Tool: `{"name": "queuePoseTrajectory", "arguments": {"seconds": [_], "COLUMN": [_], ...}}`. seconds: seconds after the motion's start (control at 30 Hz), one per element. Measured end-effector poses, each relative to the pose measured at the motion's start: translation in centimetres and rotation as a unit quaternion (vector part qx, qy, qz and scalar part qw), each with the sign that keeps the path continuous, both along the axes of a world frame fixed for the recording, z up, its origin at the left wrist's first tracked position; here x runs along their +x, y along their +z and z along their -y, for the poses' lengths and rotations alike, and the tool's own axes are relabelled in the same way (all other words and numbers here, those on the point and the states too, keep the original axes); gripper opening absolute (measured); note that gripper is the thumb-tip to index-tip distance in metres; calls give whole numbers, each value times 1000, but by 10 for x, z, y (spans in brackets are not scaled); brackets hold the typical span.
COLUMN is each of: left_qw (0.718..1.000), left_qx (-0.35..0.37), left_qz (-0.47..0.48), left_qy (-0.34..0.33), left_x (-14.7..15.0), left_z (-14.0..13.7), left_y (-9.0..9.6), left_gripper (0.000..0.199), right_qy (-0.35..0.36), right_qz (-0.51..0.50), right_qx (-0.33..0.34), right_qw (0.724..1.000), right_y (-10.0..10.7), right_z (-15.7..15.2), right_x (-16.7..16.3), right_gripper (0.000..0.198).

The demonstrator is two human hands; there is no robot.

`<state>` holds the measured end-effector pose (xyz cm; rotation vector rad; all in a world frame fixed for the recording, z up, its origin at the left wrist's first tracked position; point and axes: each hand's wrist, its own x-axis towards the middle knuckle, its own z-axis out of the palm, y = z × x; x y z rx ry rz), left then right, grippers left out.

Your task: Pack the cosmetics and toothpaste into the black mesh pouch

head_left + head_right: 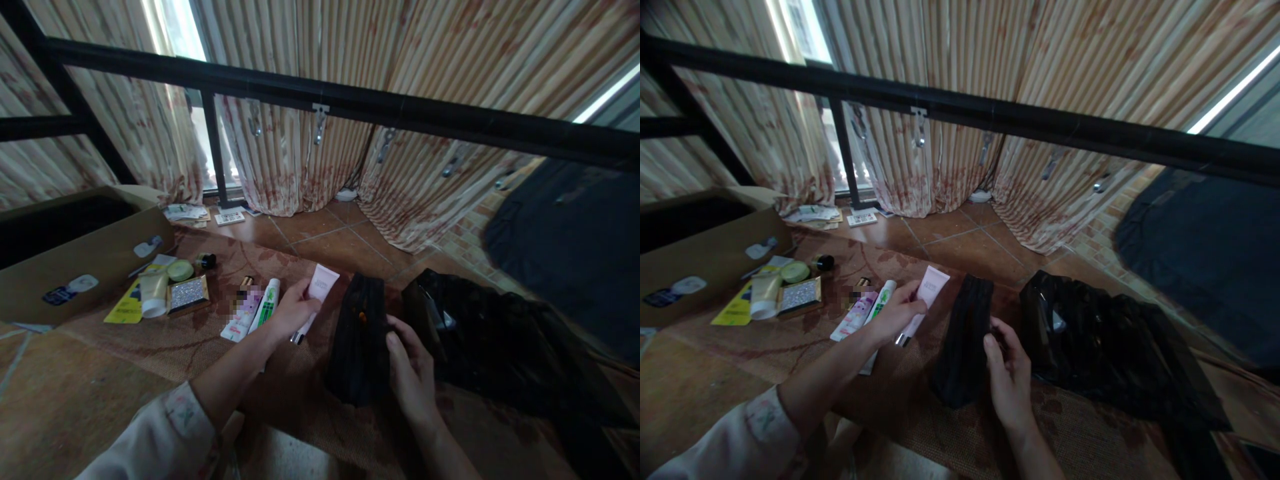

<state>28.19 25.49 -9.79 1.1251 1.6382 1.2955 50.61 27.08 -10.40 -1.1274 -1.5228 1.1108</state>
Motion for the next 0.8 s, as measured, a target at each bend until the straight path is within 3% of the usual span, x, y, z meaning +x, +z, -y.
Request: {"name": "queuePoseTrajectory", "arguments": {"seconds": [0.17,0.4,0.8], "left_qw": [993,979,973], "left_qx": [13,10,26], "left_qz": [114,200,225], "left_qy": [13,30,46], "left_x": [4,7,8], "left_z": [1,3,0], "left_y": [1,4,2], "left_gripper": [21,17,19], "right_qy": [-18,-42,-31], "right_qz": [10,-3,-28], "right_qx": [30,-13,-9], "right_qw": [999,999,999], "right_y": [-1,-5,-13], "right_z": [0,-2,-5], "right_x": [1,-1,2], "right_gripper": [38,45,45]}}
